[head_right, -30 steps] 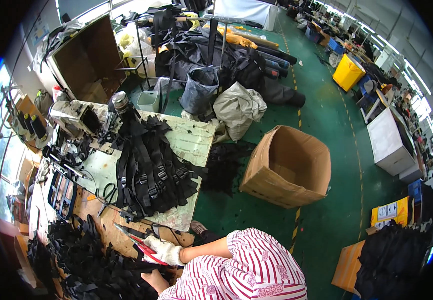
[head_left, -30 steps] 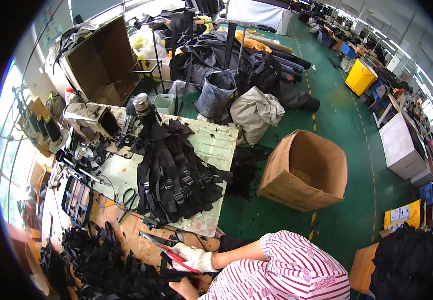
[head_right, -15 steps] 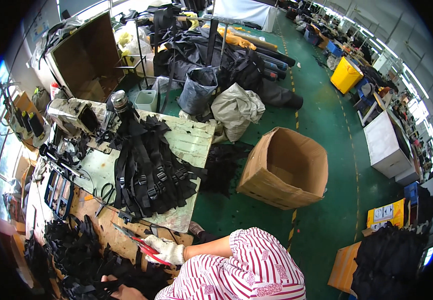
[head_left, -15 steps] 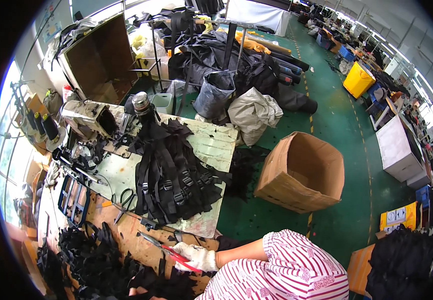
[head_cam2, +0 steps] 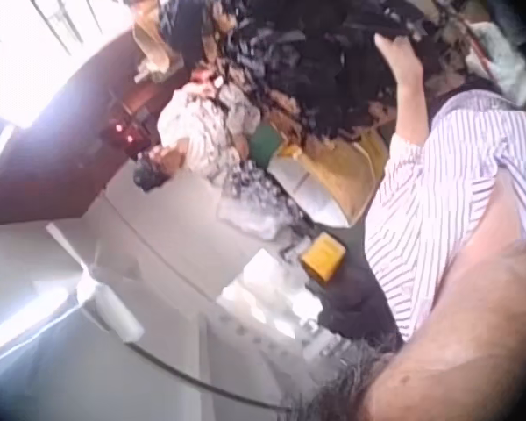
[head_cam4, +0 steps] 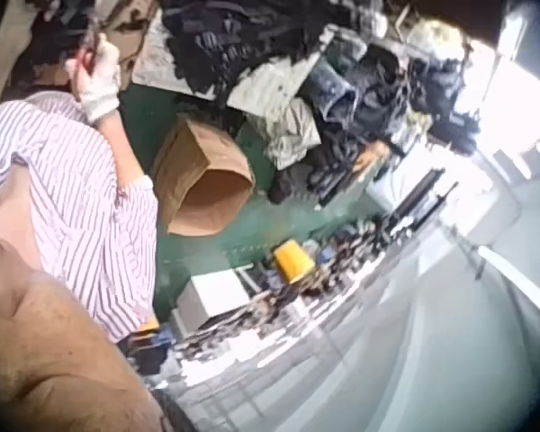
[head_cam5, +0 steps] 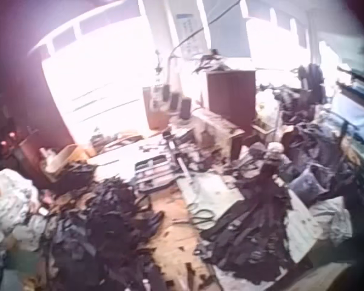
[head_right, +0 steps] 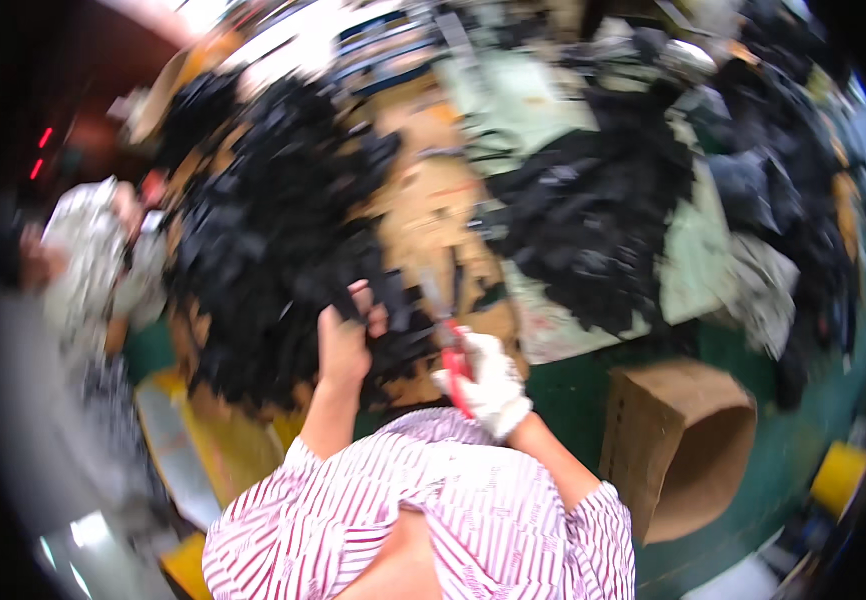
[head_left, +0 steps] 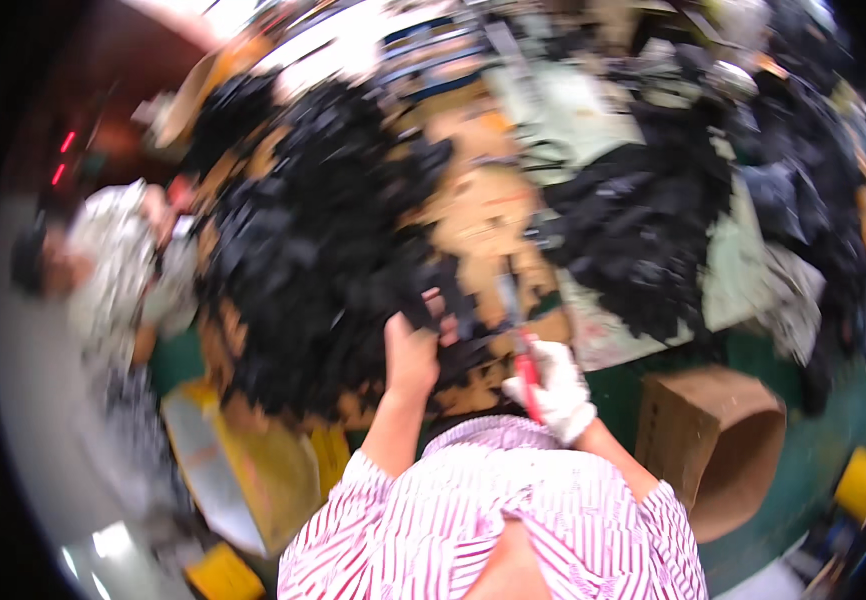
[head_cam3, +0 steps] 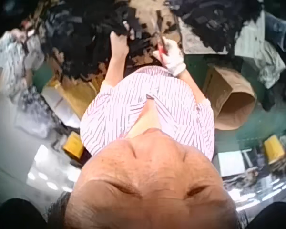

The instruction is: The person uses red-handled scissors to cut black fabric strips into smaller pieces. They repeatedly pick up strips from a pile on a wooden table, cut them, and place the resulting pieces back onto the table.

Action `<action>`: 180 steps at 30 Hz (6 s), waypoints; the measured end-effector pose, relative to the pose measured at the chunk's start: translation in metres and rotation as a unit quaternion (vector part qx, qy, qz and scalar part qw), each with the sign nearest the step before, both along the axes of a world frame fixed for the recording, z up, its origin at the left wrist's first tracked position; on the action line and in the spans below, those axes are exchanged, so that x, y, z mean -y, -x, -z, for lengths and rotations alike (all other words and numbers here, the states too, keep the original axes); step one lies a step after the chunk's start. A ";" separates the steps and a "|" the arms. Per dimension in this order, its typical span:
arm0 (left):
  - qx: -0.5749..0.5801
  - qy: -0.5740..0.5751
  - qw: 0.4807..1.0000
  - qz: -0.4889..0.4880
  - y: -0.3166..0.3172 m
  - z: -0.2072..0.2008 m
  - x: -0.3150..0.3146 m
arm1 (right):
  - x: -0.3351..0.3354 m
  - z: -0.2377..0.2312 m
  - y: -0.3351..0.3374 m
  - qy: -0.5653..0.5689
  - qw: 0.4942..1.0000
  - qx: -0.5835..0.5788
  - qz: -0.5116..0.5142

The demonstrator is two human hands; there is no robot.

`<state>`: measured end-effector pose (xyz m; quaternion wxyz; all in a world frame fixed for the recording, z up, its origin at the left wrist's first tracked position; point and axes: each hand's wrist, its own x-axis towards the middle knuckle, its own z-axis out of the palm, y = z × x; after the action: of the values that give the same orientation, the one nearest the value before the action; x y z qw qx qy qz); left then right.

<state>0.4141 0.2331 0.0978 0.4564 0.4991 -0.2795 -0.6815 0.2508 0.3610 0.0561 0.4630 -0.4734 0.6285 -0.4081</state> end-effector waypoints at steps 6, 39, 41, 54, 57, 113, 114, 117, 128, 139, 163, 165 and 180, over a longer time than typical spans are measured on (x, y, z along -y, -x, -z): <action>0.023 0.044 0.999 -0.010 -0.020 0.032 -0.012 | -0.001 0.011 -0.006 -0.062 0.995 0.074 -0.038; 0.316 0.176 0.929 0.073 0.003 0.039 -0.048 | 0.002 0.031 -0.004 -0.029 0.996 0.010 -0.085; 0.303 0.172 0.934 0.077 -0.001 0.042 -0.051 | -0.002 0.035 -0.006 -0.060 0.992 0.081 -0.074; 0.358 0.180 0.913 0.075 -0.018 0.049 -0.065 | -0.002 0.046 -0.011 -0.161 0.977 0.068 -0.125; 0.353 0.172 0.917 0.065 -0.021 0.054 -0.065 | -0.005 0.044 -0.015 -0.182 0.973 0.099 -0.103; 0.037 0.101 0.929 -0.353 -0.163 -0.010 -0.009 | 0.068 -0.045 -0.052 -0.094 0.971 0.212 0.056; 0.054 0.119 0.916 -0.380 -0.177 0.005 -0.002 | 0.066 -0.044 -0.050 -0.094 0.972 0.209 0.044; 0.064 0.215 0.875 -0.429 -0.211 0.057 0.018 | 0.061 -0.042 -0.049 -0.113 0.970 0.212 0.045; 0.136 0.143 0.890 -0.412 -0.172 0.017 0.023 | 0.052 -0.022 -0.028 -0.139 0.961 0.233 0.044; 0.295 0.362 0.884 -0.027 -0.053 -0.014 -0.034 | 0.081 -0.048 -0.031 -0.033 0.966 0.244 0.082; 0.142 0.137 0.955 0.220 -0.024 0.012 -0.061 | 0.060 -0.025 -0.007 0.122 0.978 0.161 -0.044; 0.124 0.033 0.972 0.197 -0.030 0.009 -0.064 | 0.064 -0.036 -0.014 0.081 0.977 0.199 -0.018; -0.031 -0.007 0.996 -0.088 -0.058 0.026 -0.049 | 0.032 -0.035 -0.029 -0.151 0.970 0.187 -0.043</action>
<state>0.4721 0.2820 0.0721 0.5191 0.5038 -0.2159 -0.6558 0.2801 0.3293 0.0913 0.6559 -0.3398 0.5641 -0.3689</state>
